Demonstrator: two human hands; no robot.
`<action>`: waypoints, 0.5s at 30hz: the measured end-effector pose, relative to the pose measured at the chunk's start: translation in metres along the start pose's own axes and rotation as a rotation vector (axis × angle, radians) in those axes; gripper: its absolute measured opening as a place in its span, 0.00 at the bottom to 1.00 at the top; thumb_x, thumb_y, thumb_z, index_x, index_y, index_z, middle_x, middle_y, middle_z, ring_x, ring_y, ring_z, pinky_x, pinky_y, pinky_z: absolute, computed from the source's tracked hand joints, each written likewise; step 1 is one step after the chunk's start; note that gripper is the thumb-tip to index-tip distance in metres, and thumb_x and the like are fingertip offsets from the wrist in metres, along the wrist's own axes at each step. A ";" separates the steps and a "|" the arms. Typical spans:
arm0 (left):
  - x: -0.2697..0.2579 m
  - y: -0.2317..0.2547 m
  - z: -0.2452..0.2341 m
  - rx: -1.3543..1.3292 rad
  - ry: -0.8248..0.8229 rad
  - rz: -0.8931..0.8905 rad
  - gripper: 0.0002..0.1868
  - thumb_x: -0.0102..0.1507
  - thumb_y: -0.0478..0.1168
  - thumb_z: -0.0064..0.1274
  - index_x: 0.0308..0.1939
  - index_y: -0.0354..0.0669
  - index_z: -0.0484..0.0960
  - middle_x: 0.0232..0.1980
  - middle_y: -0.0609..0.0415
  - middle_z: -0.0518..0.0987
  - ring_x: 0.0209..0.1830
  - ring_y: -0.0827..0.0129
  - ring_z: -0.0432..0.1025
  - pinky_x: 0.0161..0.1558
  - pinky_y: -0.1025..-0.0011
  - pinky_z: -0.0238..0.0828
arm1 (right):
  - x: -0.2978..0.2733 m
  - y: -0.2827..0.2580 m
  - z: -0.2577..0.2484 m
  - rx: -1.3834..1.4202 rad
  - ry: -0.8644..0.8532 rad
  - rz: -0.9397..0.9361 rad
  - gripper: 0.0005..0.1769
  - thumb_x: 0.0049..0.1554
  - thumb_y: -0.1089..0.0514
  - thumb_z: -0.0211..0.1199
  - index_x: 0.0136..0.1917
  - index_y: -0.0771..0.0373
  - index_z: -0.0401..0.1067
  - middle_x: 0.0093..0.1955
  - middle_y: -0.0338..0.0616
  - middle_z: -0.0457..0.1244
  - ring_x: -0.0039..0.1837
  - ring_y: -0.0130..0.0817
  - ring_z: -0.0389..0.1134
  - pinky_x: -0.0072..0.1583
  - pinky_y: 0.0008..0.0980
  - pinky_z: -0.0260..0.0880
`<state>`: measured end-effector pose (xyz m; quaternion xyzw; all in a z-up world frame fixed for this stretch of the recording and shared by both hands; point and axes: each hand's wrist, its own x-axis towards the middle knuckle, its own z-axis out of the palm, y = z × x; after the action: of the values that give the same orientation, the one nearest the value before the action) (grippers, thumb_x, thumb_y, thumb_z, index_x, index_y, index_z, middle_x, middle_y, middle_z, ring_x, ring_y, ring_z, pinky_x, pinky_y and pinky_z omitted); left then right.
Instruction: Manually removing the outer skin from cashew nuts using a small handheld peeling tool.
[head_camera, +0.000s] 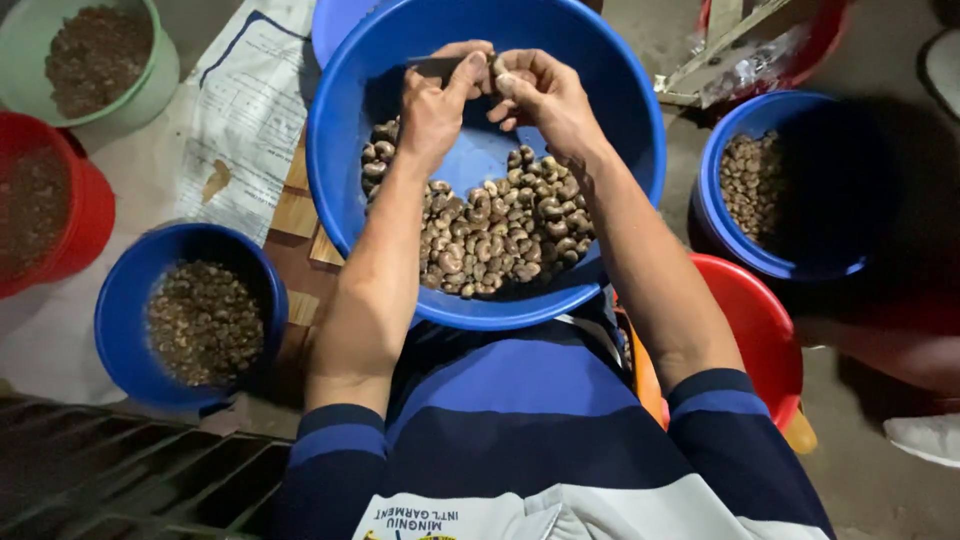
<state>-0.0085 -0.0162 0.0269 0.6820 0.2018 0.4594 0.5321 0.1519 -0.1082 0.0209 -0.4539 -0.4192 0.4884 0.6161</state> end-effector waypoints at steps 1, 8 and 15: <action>-0.001 0.005 -0.002 0.003 0.005 -0.004 0.10 0.67 0.40 0.56 0.49 0.39 0.85 0.37 0.55 0.85 0.33 0.74 0.77 0.38 0.78 0.79 | 0.000 -0.001 0.003 0.003 -0.004 0.004 0.15 0.64 0.58 0.62 0.62 0.66 0.68 0.52 0.45 0.68 0.44 0.30 0.72 0.46 0.22 0.75; -0.002 0.000 -0.002 0.004 -0.003 -0.017 0.13 0.66 0.43 0.55 0.49 0.39 0.85 0.39 0.49 0.87 0.37 0.68 0.83 0.41 0.74 0.84 | -0.007 -0.014 0.010 -0.224 0.140 -0.040 0.13 0.65 0.54 0.60 0.57 0.65 0.72 0.44 0.43 0.70 0.39 0.27 0.72 0.40 0.21 0.71; -0.001 0.000 -0.003 0.011 -0.067 0.048 0.09 0.69 0.40 0.54 0.49 0.39 0.84 0.40 0.49 0.85 0.38 0.66 0.83 0.37 0.73 0.84 | -0.086 -0.053 -0.022 -0.497 0.426 -0.624 0.08 0.70 0.67 0.54 0.62 0.67 0.66 0.41 0.46 0.61 0.38 0.32 0.62 0.59 0.39 0.79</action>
<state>-0.0114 -0.0158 0.0263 0.7044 0.1699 0.4480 0.5236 0.1697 -0.2016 0.0609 -0.5302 -0.5044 0.0596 0.6789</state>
